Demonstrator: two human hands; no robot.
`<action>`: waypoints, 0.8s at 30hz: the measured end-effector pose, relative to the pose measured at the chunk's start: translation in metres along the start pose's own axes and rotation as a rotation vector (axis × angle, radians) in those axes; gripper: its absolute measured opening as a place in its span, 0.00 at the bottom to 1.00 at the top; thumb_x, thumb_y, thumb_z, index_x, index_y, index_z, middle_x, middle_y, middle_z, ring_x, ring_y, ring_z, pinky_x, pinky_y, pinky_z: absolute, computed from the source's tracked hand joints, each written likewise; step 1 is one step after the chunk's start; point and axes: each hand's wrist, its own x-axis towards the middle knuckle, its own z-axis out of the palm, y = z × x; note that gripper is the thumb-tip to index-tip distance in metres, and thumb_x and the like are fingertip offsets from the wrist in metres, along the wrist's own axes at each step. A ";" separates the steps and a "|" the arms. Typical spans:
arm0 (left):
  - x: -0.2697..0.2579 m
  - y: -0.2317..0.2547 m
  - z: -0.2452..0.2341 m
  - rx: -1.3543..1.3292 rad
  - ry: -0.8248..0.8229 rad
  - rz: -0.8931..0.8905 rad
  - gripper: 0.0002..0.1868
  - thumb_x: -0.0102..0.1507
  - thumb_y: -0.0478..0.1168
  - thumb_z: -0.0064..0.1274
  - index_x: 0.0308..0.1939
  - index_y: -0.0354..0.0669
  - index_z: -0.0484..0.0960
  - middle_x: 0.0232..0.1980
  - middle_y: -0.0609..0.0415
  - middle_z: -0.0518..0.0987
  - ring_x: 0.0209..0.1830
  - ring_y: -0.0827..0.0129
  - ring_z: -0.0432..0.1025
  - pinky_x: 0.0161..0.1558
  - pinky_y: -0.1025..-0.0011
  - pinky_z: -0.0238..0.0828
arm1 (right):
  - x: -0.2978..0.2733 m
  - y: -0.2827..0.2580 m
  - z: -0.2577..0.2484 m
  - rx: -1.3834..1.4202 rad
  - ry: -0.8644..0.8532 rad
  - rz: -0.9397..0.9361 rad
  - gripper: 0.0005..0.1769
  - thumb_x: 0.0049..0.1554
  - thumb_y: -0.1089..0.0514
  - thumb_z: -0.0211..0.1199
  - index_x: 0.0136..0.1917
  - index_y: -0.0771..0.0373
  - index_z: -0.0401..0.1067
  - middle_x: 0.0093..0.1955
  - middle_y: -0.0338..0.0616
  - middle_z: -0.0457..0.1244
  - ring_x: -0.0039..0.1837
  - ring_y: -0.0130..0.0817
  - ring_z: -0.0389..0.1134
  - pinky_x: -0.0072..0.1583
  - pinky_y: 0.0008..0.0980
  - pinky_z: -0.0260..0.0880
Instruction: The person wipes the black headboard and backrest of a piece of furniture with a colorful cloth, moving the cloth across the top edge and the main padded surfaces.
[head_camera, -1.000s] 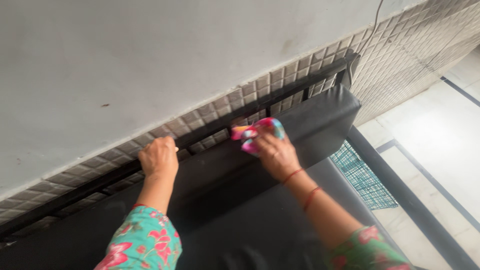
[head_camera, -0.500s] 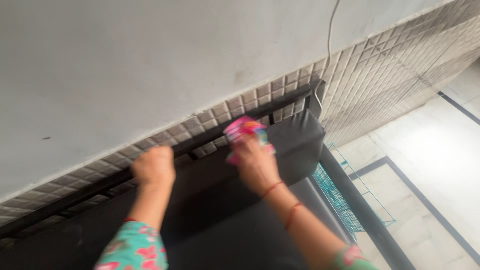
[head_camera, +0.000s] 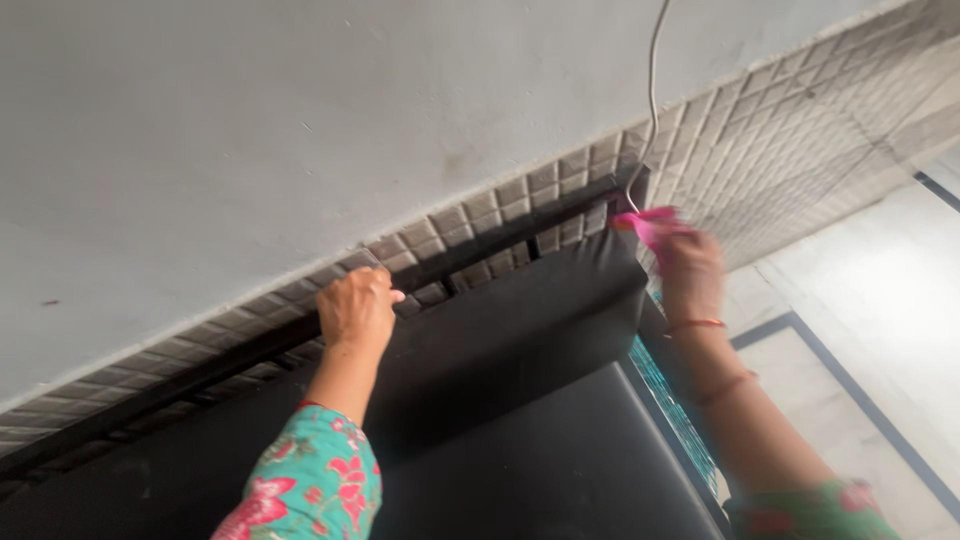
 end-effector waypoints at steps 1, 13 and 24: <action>-0.003 0.000 0.002 -0.008 0.001 -0.004 0.14 0.57 0.51 0.61 0.32 0.45 0.85 0.35 0.54 0.83 0.36 0.56 0.80 0.35 0.56 0.76 | 0.000 -0.006 -0.001 0.007 0.091 -0.026 0.16 0.59 0.66 0.62 0.60 0.57 0.73 0.57 0.50 0.65 0.60 0.52 0.68 0.61 0.45 0.71; 0.000 0.008 0.011 0.100 -0.056 -0.007 0.05 0.61 0.41 0.60 0.30 0.48 0.85 0.35 0.55 0.84 0.37 0.58 0.81 0.36 0.61 0.78 | 0.002 -0.191 0.038 0.281 -0.059 -0.760 0.26 0.55 0.64 0.53 0.67 0.56 0.69 0.59 0.43 0.63 0.63 0.45 0.67 0.61 0.45 0.68; 0.000 0.009 0.011 0.078 -0.050 -0.004 0.09 0.60 0.45 0.60 0.30 0.45 0.85 0.35 0.54 0.83 0.38 0.58 0.81 0.38 0.61 0.79 | 0.087 -0.015 -0.005 -0.142 0.075 -0.386 0.28 0.51 0.73 0.54 0.66 0.63 0.70 0.62 0.48 0.65 0.67 0.48 0.65 0.71 0.42 0.64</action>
